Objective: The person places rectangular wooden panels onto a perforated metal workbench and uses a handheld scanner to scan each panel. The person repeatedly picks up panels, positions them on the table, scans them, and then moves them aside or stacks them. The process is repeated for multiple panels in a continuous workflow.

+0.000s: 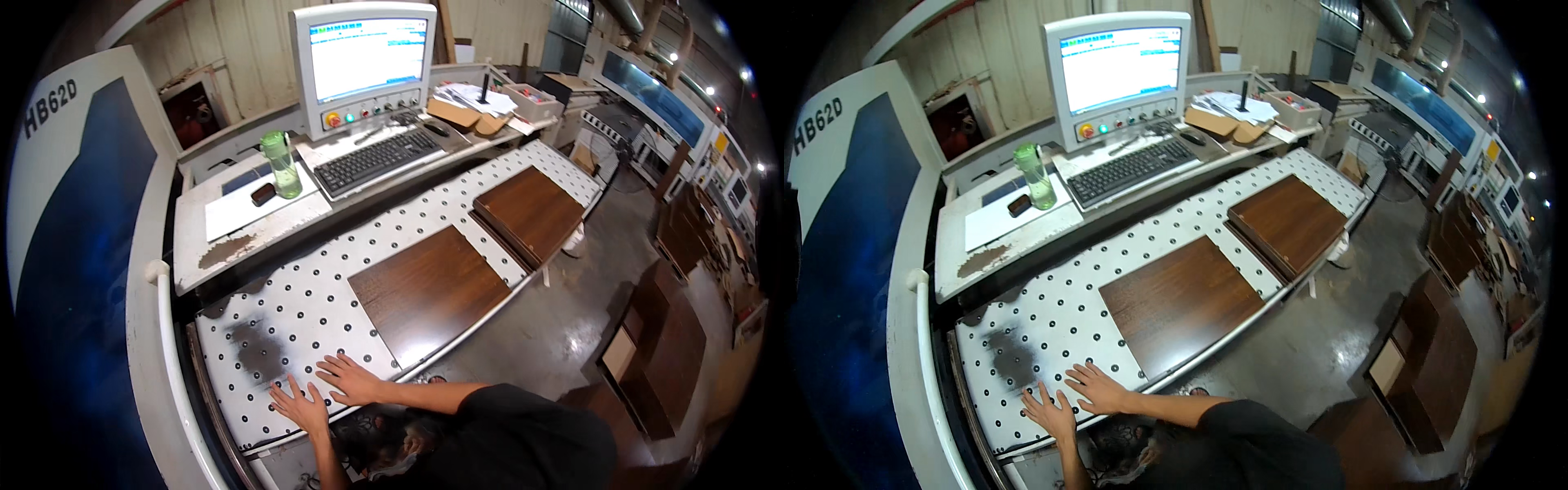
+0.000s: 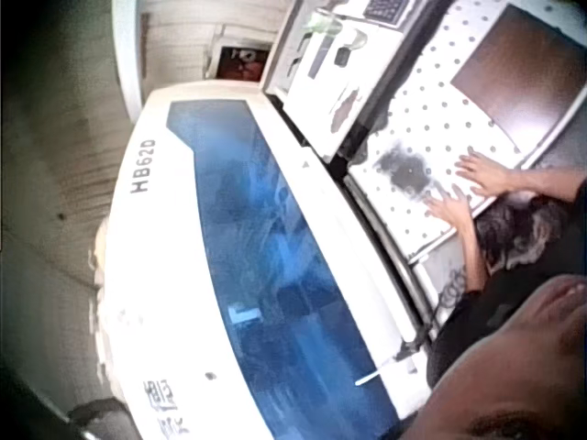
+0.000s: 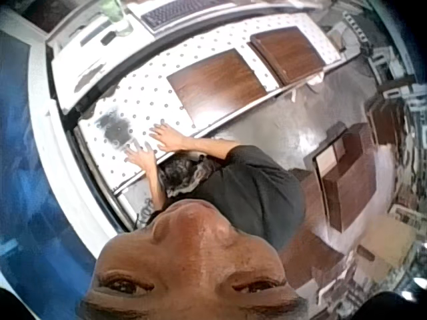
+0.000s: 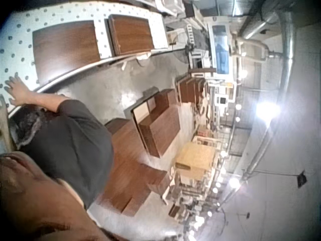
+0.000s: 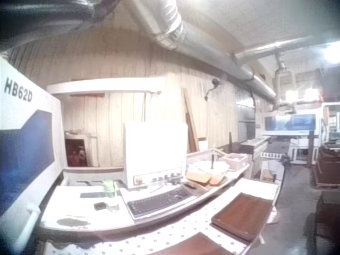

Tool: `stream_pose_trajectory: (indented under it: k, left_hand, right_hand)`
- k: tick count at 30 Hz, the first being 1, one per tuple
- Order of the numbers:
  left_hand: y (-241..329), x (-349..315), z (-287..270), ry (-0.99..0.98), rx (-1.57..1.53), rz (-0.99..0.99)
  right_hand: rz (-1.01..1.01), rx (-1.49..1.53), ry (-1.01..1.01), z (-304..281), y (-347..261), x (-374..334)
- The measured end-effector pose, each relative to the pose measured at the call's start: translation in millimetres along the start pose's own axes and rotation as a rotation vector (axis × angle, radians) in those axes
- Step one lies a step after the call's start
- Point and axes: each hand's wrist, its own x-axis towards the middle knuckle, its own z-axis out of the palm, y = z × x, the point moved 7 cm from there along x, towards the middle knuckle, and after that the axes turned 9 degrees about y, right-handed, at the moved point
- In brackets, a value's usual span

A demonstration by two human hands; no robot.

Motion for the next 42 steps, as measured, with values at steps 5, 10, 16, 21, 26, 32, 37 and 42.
stream_pose_trajectory:
  k: [5,10,16,21,26,32,37,42]
  left_hand:
    - [9.8,5.0,-3.0,-0.006,-0.068,-0.06]
    - [11.8,-8.7,-52.6,0.221,-0.24,-0.033]
    - [130.7,-64.7,-264.0,0.924,0.097,0.061]
    - [70.4,-107.2,-335.3,1.257,0.73,-0.14]
    - [-14.0,-109.8,-359.1,1.008,0.609,-0.365]
    - [-61.8,-97.1,-370.4,0.876,0.614,-0.473]
    - [-34.6,-58.4,-338.8,0.79,0.327,0.017]
    - [86.2,-44.0,-144.2,0.055,-0.245,-0.228]
  right_hand:
    - [-0.016,-0.01,-0.087,7.3,4.6,0.0]
    - [-0.033,0.366,-0.089,-40.7,-6.8,-4.4]
    - [0.071,0.489,0.077,-102.0,42.6,-23.3]
    - [0.177,0.678,0.211,-131.4,94.3,-34.5]
    - [0.235,0.754,0.189,-178.5,97.3,-36.3]
    - [0.446,0.722,0.382,-205.1,154.9,-85.4]
    - [0.62,0.315,0.763,-257.8,235.8,-156.1]
    - [0.769,-0.197,0.855,-309.8,281.7,-209.5]
